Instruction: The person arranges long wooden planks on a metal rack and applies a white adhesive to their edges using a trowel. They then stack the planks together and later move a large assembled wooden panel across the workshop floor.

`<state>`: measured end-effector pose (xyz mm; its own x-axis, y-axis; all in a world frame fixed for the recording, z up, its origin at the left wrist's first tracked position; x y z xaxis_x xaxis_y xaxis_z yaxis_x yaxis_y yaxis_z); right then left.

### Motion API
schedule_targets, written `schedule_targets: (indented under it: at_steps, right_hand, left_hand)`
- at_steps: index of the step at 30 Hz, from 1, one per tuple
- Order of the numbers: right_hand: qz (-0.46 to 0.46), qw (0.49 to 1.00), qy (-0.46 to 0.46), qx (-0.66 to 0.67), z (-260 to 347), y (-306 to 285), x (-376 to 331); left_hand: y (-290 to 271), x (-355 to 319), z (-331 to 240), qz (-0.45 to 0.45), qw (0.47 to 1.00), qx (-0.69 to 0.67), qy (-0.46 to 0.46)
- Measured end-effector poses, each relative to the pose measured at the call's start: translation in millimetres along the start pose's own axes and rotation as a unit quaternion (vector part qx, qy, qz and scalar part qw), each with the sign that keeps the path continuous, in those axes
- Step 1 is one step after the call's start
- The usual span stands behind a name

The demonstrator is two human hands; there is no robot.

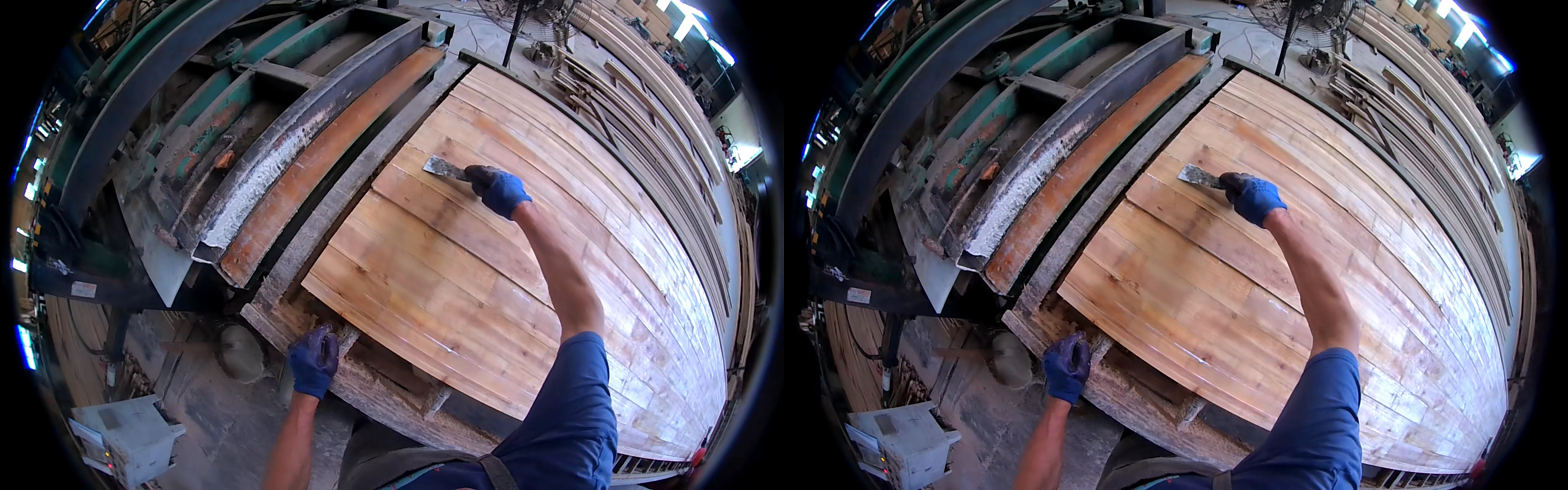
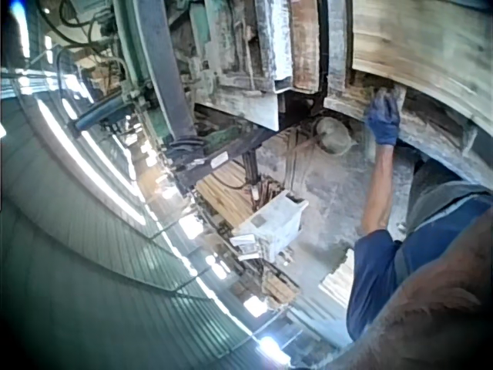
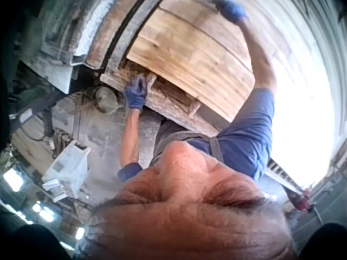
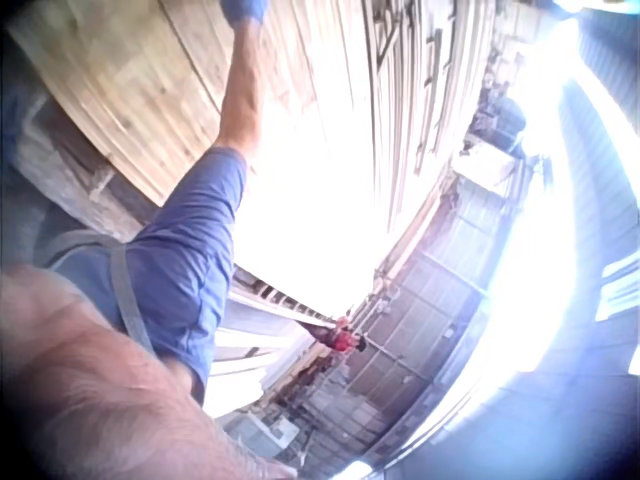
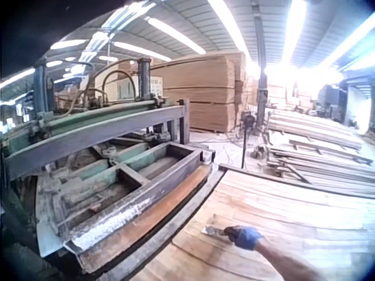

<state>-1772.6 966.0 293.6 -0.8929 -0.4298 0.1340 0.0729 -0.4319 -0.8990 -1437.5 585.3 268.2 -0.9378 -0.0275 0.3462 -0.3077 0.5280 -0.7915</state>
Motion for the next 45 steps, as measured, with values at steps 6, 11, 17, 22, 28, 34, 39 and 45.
schedule_targets:
  at_steps: [6, 11, 17, 22, 28, 34, 39, 45]
  right_hand:
    - [0.017, 1.000, -0.007, -0.003, 4, 2, 5]
    - [0.005, 0.999, -0.006, 0.034, 11, 12, 19]
    - [-0.005, 1.000, -0.018, -0.006, 17, 21, 43]
    - [-0.027, 0.999, -0.030, 0.001, 52, 16, 65]
    - [0.006, 0.999, -0.048, -0.009, 75, 0, -6]
    - [0.058, 0.998, 0.004, -0.036, 81, 24, 17]
    - [-0.040, 0.999, 0.003, 0.028, 80, 17, 66]
    - [-0.052, 0.985, 0.155, -0.056, -53, -35, 85]
  left_hand:
    - [-4, -1, -1, -0.015, 1.000, 0.009, -0.006]
    - [-3, 1, -2, -0.001, 1.000, 0.008, -0.018]
    - [-3, 0, -1, 0.004, 0.999, 0.037, -0.021]
    - [-5, 1, -1, -0.016, 1.000, 0.010, -0.007]
    - [-3, -10, 5, 0.002, 0.999, 0.022, -0.030]
    - [-4, 2, -3, 0.002, 1.000, 0.011, -0.010]
    - [2, 4, -5, -0.004, 1.000, 0.018, 0.008]
    - [4, 9, -10, 0.025, 0.999, 0.036, 0.000]
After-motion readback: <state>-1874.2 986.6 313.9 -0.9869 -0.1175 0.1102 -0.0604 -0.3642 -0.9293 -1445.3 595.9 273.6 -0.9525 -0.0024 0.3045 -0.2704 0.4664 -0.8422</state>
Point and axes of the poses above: each hand's wrist, its own x-axis towards the middle knuckle, its own y-axis out of the palm, z = x × y, the point moved 6 cm from there along x, towards the middle knuckle, and after that the axes turned 2 degrees about z, right-handed, at the moved point
